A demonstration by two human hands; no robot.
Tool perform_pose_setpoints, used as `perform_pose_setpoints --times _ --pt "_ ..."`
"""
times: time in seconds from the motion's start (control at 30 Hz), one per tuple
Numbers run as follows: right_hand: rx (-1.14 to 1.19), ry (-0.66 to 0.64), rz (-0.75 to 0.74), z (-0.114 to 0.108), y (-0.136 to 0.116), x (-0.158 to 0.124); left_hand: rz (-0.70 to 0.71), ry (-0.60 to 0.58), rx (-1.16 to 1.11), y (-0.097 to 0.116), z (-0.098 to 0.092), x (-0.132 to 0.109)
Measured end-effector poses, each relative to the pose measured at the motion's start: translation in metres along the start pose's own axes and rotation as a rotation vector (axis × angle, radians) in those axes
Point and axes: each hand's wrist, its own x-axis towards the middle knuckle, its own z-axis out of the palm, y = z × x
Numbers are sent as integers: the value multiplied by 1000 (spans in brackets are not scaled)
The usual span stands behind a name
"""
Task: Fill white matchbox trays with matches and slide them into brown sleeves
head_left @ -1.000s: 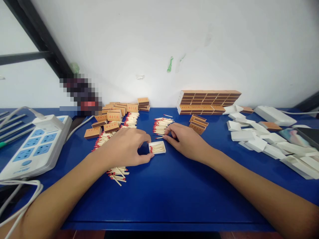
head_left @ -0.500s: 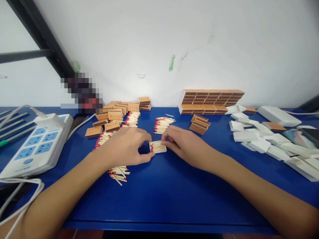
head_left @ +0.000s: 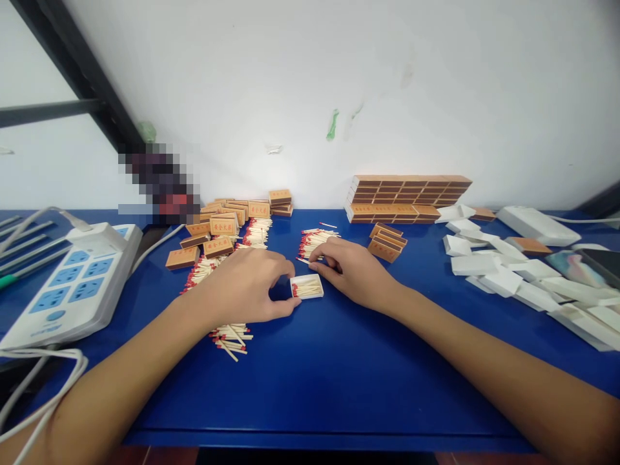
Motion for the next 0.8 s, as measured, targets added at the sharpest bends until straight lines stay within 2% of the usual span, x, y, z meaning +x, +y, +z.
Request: perform_pose_setpoints --times 0.23,0.4,0.53,0.7,0.8 --pt "-53 -50 63 -8 0 -4 -4 -1 0 0 1 -1" --pt "16 -20 -5 -20 -10 -12 -21 11 -2 1 0 -1" --pt "46 -121 -54 -19 -20 -16 -16 8 -16 1 0 0" --pt "39 17 -5 -15 -5 -10 -2 6 5 2 0 0" --pt "2 13 41 -13 7 -5 -1 11 15 3 0 -1"
